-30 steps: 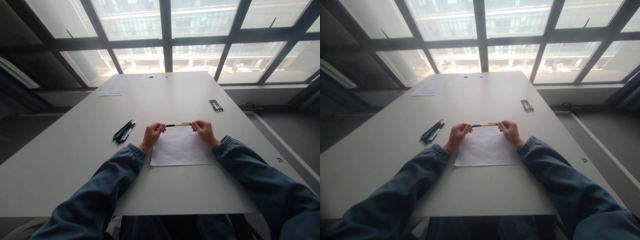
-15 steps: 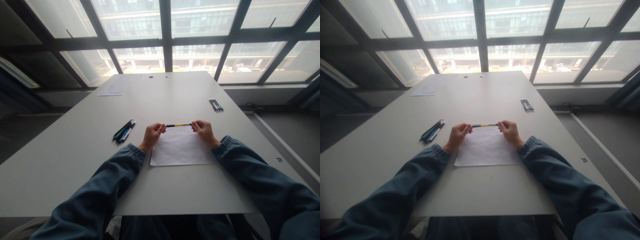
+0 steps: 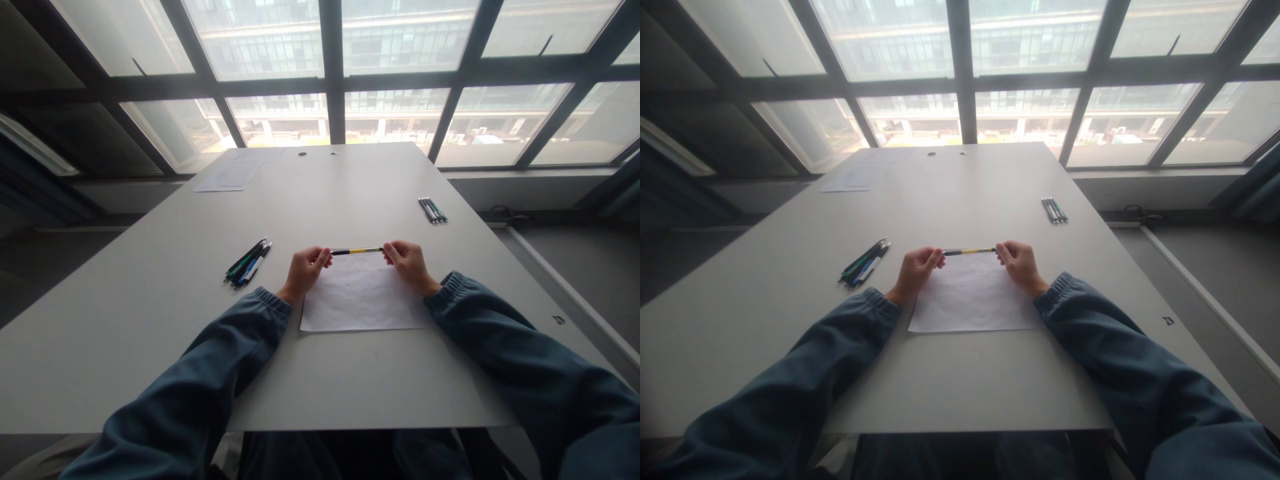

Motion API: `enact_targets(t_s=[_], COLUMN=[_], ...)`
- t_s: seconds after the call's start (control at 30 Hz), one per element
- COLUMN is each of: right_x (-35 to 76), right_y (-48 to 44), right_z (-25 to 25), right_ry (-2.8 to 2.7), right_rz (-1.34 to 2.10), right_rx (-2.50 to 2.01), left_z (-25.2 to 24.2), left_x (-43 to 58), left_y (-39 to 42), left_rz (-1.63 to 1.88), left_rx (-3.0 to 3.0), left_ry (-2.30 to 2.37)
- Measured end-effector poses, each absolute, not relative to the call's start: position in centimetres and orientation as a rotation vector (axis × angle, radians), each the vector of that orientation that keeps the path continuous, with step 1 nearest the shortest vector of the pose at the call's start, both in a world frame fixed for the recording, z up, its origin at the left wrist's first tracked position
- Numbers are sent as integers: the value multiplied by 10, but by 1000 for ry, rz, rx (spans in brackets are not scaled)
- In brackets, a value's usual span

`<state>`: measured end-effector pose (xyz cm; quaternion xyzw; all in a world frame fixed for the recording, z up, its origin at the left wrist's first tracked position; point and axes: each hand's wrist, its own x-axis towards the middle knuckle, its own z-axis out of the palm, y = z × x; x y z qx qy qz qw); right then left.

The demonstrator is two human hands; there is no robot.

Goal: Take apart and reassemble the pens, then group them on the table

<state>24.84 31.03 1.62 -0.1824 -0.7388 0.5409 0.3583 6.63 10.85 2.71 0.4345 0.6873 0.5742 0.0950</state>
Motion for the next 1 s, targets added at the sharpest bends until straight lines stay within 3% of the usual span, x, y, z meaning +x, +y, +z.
enact_targets(t_s=[1.0], right_x=[249], right_y=[309], right_z=[20], right_ry=[-1969], right_rz=[1345], right_rx=[-469], left_z=[30], left_x=[68], left_y=[108], left_rz=[1663], left_rx=[1284], left_ry=[2076])
